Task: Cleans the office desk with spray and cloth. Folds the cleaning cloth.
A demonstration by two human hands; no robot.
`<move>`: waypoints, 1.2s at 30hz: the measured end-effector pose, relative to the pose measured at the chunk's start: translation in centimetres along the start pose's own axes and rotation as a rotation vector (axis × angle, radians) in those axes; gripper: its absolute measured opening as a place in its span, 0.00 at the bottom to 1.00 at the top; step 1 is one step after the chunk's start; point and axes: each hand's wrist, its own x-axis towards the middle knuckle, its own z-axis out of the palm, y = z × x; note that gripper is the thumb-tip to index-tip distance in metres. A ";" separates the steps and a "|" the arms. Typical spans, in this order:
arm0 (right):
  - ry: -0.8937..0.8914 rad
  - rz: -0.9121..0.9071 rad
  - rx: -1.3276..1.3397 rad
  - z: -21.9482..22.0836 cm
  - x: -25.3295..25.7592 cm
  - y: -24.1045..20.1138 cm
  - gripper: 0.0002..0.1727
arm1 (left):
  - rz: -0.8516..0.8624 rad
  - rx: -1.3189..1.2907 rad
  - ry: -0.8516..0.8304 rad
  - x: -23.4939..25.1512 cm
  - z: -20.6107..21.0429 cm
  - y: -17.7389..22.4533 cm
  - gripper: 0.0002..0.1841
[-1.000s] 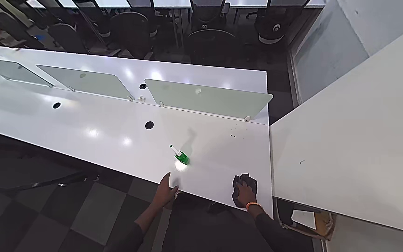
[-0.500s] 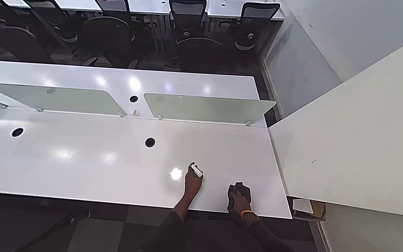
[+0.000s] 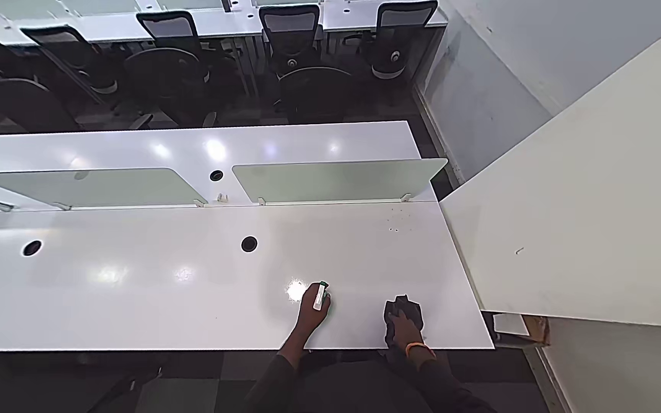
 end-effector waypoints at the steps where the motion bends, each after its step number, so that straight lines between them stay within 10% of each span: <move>1: 0.002 -0.005 0.002 0.1 0.0 0.1 0.42 | 0.014 -0.035 0.003 -0.2 -0.2 -0.1 0.19; 18: -0.011 -0.094 -0.017 -0.1 0.2 1.6 0.43 | -0.004 -0.046 0.340 -9.2 -2.3 -0.3 0.11; 28: -0.010 -0.203 -0.070 -0.3 0.3 3.2 0.44 | -0.408 0.124 0.633 -18.0 -3.9 4.1 0.19; 36: 0.020 -0.264 -0.085 0.0 0.0 4.0 0.42 | -0.243 -0.009 0.906 -22.6 -6.0 5.2 0.16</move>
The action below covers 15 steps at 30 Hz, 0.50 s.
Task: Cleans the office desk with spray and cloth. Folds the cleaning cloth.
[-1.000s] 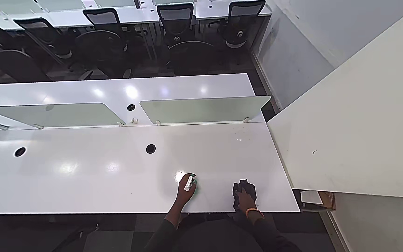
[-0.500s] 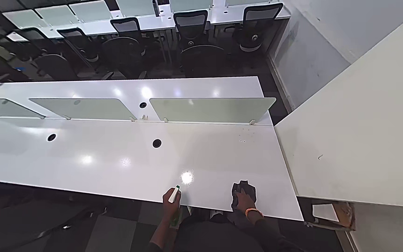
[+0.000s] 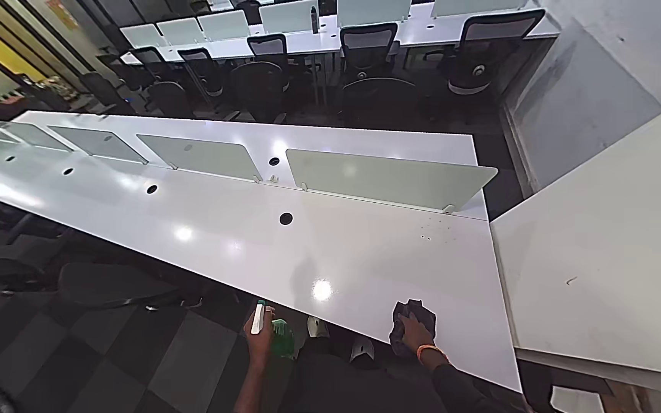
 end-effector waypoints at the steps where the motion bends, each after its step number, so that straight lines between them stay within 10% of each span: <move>1: -0.004 0.004 -0.002 0.1 -0.1 -0.1 0.43 | -0.016 0.035 0.029 0.0 -0.6 0.0 0.15; 9: 0.007 0.064 -0.054 0.2 0.3 -2.5 0.42 | -0.304 0.382 0.133 2.2 -5.9 -1.4 0.23; 15: 0.004 0.084 -0.062 0.7 1.5 -9.1 0.42 | -0.149 0.229 0.107 6.6 -9.4 -6.3 0.19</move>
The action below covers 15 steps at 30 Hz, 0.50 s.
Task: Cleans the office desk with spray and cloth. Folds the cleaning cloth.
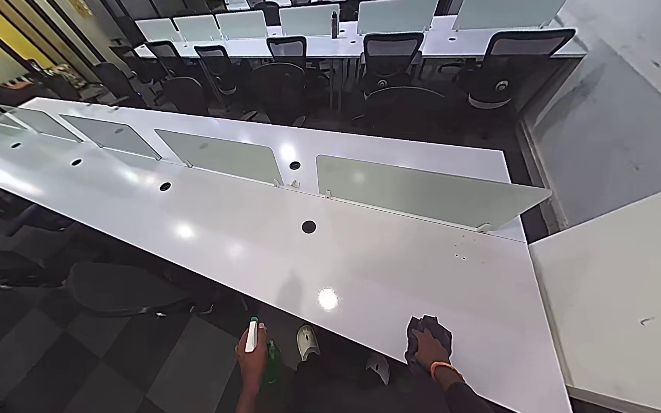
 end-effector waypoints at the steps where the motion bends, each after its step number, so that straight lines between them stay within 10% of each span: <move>1: -0.001 0.000 -0.002 0.0 0.0 -1.4 0.42 | 0.017 -0.023 -0.020 1.2 -0.1 -0.6 0.19; 15: 0.004 -0.210 0.025 2.1 -2.0 -15.0 0.38 | 0.173 -0.205 -0.563 14.7 7.6 0.6 0.20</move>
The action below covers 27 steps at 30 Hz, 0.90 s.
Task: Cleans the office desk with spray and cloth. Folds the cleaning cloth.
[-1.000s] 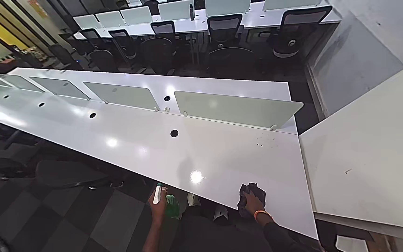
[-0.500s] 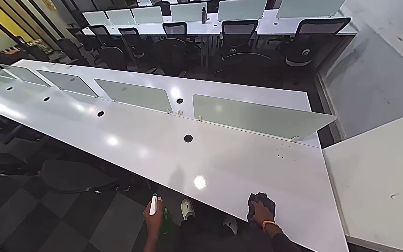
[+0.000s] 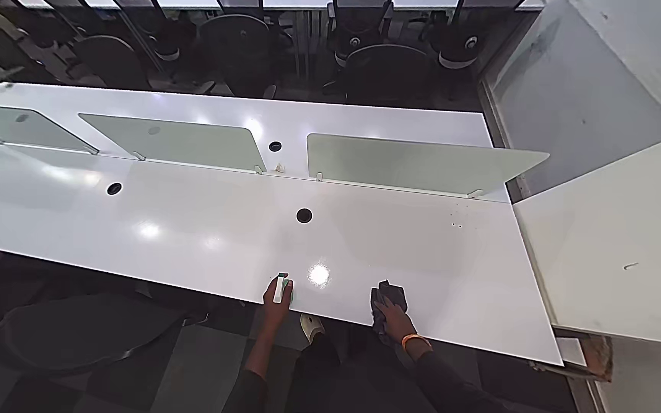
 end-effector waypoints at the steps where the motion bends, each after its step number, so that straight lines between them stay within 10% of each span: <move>1: -0.003 -0.013 -0.004 0.4 0.1 -0.6 0.38 | -0.007 -0.013 -0.024 0.5 0.4 -0.1 0.21; 15: 0.137 0.065 0.101 -7.6 11.5 -3.5 0.38 | -0.093 0.043 -0.042 1.0 2.9 0.0 0.32; 27: -0.154 -0.522 -0.064 -1.4 6.2 -12.2 0.22 | -0.491 0.294 -0.154 -1.0 3.3 -2.7 0.52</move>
